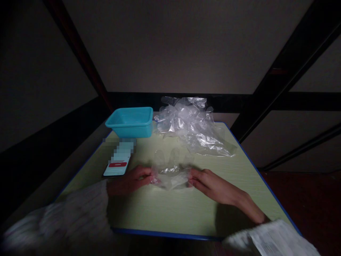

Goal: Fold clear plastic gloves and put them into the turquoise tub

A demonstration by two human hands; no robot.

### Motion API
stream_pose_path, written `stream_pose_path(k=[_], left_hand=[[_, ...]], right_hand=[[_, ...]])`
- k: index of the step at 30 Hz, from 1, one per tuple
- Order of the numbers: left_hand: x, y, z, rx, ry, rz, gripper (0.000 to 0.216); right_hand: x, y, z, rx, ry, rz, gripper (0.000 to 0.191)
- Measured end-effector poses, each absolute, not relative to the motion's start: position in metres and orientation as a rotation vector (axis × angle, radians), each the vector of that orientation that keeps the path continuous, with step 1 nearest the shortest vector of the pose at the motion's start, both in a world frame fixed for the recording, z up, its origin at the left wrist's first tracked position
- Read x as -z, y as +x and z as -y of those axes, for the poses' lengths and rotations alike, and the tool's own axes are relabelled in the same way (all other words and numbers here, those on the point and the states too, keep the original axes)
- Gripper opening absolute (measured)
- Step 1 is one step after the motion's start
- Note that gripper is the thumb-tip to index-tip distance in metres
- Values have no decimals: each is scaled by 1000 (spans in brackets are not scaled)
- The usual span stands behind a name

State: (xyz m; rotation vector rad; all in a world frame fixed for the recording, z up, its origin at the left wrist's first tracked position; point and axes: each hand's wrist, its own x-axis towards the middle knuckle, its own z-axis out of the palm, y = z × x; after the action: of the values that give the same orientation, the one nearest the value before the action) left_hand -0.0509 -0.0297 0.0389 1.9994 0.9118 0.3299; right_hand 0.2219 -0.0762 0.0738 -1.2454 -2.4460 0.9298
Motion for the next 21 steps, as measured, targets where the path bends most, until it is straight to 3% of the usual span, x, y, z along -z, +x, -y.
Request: stream_pose_path(k=[8, 21], left_hand=[[-27, -43, 6, -301, 1663, -917, 18], [-33, -34, 0, -290, 1426, -1095, 19]], right_hand=[[-52, 223, 56, -1406, -1101, 2079, 30], [-32, 217, 52, -1485, -1332, 1688, 39]])
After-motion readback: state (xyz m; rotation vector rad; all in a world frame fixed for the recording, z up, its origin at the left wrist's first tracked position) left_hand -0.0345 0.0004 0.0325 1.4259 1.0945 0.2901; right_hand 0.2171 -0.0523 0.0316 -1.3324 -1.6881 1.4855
